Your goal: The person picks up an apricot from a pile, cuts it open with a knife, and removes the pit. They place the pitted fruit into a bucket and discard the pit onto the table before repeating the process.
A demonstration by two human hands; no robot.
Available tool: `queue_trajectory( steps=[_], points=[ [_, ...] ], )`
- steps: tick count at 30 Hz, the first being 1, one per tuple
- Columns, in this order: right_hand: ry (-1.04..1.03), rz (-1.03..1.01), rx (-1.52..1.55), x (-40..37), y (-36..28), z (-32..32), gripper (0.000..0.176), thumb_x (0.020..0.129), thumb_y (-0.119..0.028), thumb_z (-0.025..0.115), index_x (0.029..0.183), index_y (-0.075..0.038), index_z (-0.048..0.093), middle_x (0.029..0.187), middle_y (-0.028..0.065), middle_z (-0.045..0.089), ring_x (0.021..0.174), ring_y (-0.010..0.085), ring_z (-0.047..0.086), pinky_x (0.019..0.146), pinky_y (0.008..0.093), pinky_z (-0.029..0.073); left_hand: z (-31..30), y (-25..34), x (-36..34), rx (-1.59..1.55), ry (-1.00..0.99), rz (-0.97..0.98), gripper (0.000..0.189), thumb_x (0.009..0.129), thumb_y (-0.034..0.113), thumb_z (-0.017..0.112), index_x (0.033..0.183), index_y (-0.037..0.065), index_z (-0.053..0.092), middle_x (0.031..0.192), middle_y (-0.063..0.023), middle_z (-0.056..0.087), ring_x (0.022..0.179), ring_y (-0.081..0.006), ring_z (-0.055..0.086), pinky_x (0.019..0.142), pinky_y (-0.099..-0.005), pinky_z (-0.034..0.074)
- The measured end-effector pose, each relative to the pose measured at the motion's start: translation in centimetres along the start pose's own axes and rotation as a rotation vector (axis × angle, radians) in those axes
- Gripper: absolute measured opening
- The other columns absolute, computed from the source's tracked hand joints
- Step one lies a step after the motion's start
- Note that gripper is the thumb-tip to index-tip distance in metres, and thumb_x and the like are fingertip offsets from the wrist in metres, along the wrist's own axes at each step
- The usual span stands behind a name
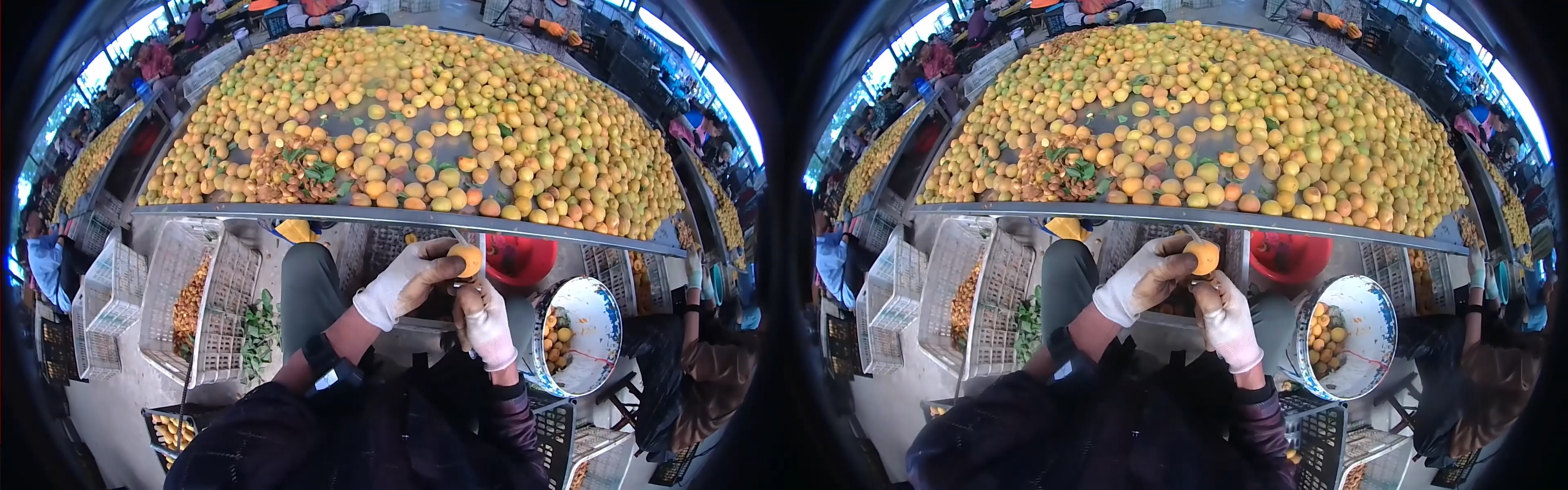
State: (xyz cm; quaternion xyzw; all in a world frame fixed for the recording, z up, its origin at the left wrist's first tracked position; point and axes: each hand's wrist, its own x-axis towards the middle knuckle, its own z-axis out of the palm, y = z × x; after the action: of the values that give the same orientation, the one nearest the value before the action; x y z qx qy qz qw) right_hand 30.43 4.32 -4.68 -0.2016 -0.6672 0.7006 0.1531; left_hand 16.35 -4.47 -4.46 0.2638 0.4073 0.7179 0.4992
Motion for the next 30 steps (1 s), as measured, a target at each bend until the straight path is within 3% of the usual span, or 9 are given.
queue_trajectory(
  steps=[4,8,11,13,14,16,19,23,30],
  points=[
    [-0.074,-0.108,-0.482,0.1,-1.7,-1.8,0.025,0.088,-0.024,0.059,0.097,-0.001,0.058,0.075,0.0165,0.061,0.072,0.0284,0.064,0.067,0.0339,0.049,-2.5,2.4,0.6,0.474,-0.089,-0.126,0.044,0.076,0.029,0.073,0.112,0.004,0.062,0.088,-0.0017,0.065,0.076,-0.0085,0.059,0.067,-0.0227,0.047],
    [-0.299,0.409,-0.113,0.9,-3.2,-3.0,0.025,0.091,-0.029,0.057,0.096,-0.004,0.058,0.061,0.0048,0.055,0.052,0.0135,0.054,0.048,0.0241,0.042,-1.8,2.3,0.7,0.385,-0.070,-0.087,0.044,0.078,0.027,0.072,0.115,0.005,0.060,0.092,-0.0027,0.065,0.077,-0.0096,0.061,0.069,-0.0239,0.049],
    [-0.191,0.173,0.474,2.1,-0.3,-1.4,0.028,0.094,-0.034,0.053,0.099,-0.006,0.056,0.055,-0.0012,0.047,0.042,0.0070,0.043,0.038,0.0210,0.032,-0.3,0.6,1.0,-0.227,0.033,-0.104,0.042,0.083,0.023,0.069,0.119,0.007,0.057,0.097,-0.0036,0.065,0.079,-0.0127,0.063,0.070,-0.0287,0.051],
    [0.355,-0.051,0.705,3.7,-0.3,0.5,0.034,0.097,-0.038,0.046,0.100,-0.005,0.054,0.051,0.0001,0.045,0.034,0.0090,0.037,0.033,0.0236,0.028,-2.4,-1.5,1.5,-0.432,-0.015,-0.171,0.037,0.091,0.017,0.058,0.124,0.004,0.050,0.106,-0.0120,0.065,0.096,-0.0225,0.065,0.075,-0.0380,0.057],
    [0.151,-0.097,0.700,3.5,-0.7,-0.7,0.038,0.099,-0.040,0.042,0.103,-0.003,0.052,0.051,0.0007,0.043,0.033,0.0100,0.034,0.032,0.0244,0.028,-2.7,-2.1,1.5,-0.500,-0.018,-0.203,0.036,0.092,0.022,0.056,0.122,0.003,0.051,0.104,-0.0136,0.065,0.091,-0.0234,0.066,0.071,-0.0363,0.057],
    [0.267,-0.282,0.636,4.3,-2.6,-0.5,0.043,0.098,-0.042,0.041,0.104,0.000,0.050,0.050,0.0008,0.040,0.031,0.0113,0.031,0.031,0.0255,0.028,-2.4,-2.7,1.7,-0.632,0.034,-0.263,0.039,0.096,0.034,0.050,0.116,0.001,0.052,0.100,-0.0175,0.064,0.074,-0.0243,0.068,0.058,-0.0325,0.057],
    [0.415,-0.424,0.621,5.2,-5.2,0.0,0.043,0.098,-0.040,0.042,0.104,0.001,0.050,0.051,0.0011,0.040,0.032,0.0115,0.032,0.031,0.0253,0.029,-2.1,-2.9,1.9,-0.551,0.022,-0.294,0.032,0.095,0.035,0.053,0.110,0.007,0.055,0.093,-0.0087,0.064,0.074,-0.0155,0.064,0.062,-0.0289,0.052],
    [0.615,-0.522,0.431,7.2,-6.6,0.6,0.047,0.099,-0.043,0.039,0.109,0.002,0.048,0.050,0.0006,0.036,0.032,0.0116,0.028,0.030,0.0267,0.028,-0.7,-3.2,1.7,-0.559,0.063,-0.332,0.031,0.096,0.033,0.051,0.110,0.006,0.055,0.093,-0.0102,0.063,0.076,-0.0203,0.064,0.061,-0.0286,0.052],
    [0.515,-0.518,0.512,8.5,-4.7,1.8,0.040,0.097,-0.036,0.042,0.106,0.002,0.051,0.054,0.0028,0.044,0.037,0.0116,0.038,0.035,0.0254,0.031,-1.4,-4.4,2.1,-0.735,0.172,-0.202,0.029,0.095,0.024,0.055,0.114,0.003,0.052,0.111,-0.0139,0.058,0.092,-0.0252,0.062,0.074,-0.0385,0.057]
  ],
)
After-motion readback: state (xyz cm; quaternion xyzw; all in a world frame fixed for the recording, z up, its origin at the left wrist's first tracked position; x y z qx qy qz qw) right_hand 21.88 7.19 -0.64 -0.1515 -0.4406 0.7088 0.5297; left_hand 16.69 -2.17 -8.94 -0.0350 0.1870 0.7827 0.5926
